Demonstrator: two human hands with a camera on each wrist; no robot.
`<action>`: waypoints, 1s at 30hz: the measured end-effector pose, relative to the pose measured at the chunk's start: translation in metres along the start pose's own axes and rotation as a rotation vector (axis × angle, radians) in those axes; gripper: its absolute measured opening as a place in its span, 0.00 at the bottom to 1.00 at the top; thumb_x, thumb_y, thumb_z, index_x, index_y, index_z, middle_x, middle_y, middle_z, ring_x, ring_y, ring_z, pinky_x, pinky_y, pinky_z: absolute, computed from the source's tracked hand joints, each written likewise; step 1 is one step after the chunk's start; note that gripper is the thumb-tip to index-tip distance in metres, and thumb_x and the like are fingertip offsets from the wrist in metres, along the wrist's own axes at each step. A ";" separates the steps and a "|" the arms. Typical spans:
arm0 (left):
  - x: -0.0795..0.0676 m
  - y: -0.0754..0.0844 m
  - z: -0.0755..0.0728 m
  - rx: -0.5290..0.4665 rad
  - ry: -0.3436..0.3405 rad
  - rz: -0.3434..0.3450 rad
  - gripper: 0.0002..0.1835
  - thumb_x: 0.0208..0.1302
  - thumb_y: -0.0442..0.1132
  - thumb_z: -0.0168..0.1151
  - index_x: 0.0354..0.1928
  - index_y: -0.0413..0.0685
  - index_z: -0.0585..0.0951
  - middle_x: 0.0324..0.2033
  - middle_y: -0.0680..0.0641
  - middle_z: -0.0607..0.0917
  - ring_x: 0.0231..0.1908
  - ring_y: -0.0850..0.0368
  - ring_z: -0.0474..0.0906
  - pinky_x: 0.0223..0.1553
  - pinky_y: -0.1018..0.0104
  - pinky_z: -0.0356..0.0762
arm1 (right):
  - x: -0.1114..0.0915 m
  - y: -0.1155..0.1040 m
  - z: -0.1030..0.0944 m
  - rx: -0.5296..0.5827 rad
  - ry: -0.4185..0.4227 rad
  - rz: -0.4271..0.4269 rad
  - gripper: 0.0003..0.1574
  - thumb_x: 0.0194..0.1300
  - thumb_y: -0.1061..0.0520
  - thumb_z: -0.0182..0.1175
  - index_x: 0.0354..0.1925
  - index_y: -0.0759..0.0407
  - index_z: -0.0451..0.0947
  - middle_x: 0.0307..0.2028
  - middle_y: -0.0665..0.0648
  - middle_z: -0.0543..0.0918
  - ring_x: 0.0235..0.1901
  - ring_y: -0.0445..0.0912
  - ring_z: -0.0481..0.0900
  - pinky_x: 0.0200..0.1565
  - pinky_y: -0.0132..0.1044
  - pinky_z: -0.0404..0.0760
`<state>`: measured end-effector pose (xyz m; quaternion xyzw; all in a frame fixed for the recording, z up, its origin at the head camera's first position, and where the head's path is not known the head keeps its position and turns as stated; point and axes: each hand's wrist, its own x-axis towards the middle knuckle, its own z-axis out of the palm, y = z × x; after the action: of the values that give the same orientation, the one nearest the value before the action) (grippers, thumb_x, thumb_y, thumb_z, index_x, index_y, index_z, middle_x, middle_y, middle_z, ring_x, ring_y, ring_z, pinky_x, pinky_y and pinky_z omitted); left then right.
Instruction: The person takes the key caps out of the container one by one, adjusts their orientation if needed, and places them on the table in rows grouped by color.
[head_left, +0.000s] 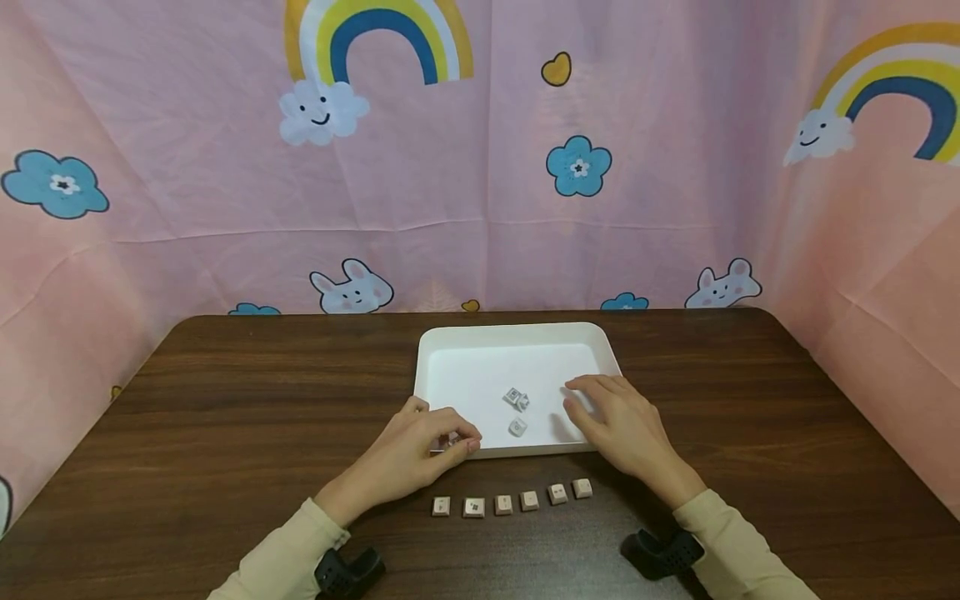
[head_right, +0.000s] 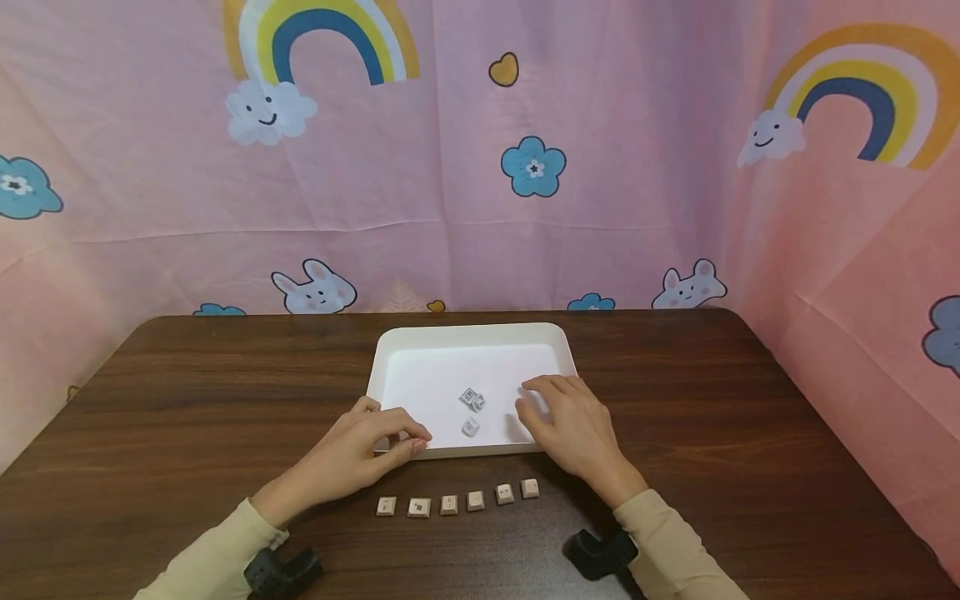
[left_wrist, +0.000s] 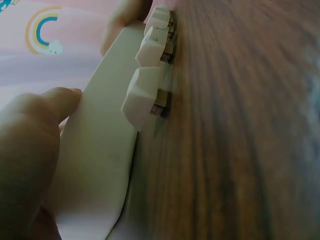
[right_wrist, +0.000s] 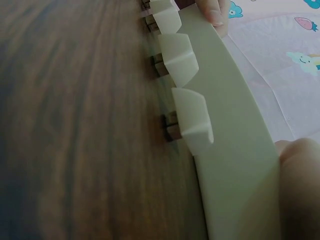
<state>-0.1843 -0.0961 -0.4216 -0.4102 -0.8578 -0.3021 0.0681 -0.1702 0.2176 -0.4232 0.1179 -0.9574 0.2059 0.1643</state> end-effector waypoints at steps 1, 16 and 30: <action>0.000 0.000 0.000 -0.001 0.011 -0.004 0.07 0.71 0.48 0.65 0.45 0.59 0.88 0.38 0.65 0.87 0.32 0.73 0.75 0.45 0.64 0.66 | 0.000 0.000 0.000 -0.001 0.000 0.000 0.19 0.73 0.41 0.58 0.53 0.47 0.85 0.53 0.50 0.87 0.54 0.48 0.81 0.46 0.54 0.83; -0.001 0.001 -0.002 -0.040 -0.034 0.013 0.09 0.72 0.47 0.64 0.48 0.58 0.88 0.44 0.63 0.87 0.39 0.73 0.80 0.49 0.62 0.65 | -0.001 -0.001 -0.002 0.004 -0.005 -0.002 0.17 0.74 0.42 0.58 0.50 0.47 0.86 0.52 0.48 0.87 0.54 0.48 0.82 0.47 0.53 0.83; -0.002 -0.001 -0.002 -0.064 -0.062 0.000 0.12 0.73 0.47 0.62 0.53 0.58 0.88 0.40 0.66 0.88 0.36 0.76 0.77 0.48 0.62 0.62 | -0.001 -0.002 0.000 0.004 0.005 -0.004 0.17 0.73 0.43 0.58 0.49 0.48 0.87 0.52 0.48 0.87 0.54 0.48 0.82 0.48 0.54 0.83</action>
<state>-0.1838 -0.0989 -0.4206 -0.4216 -0.8493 -0.3166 0.0281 -0.1682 0.2163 -0.4227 0.1195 -0.9564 0.2077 0.1668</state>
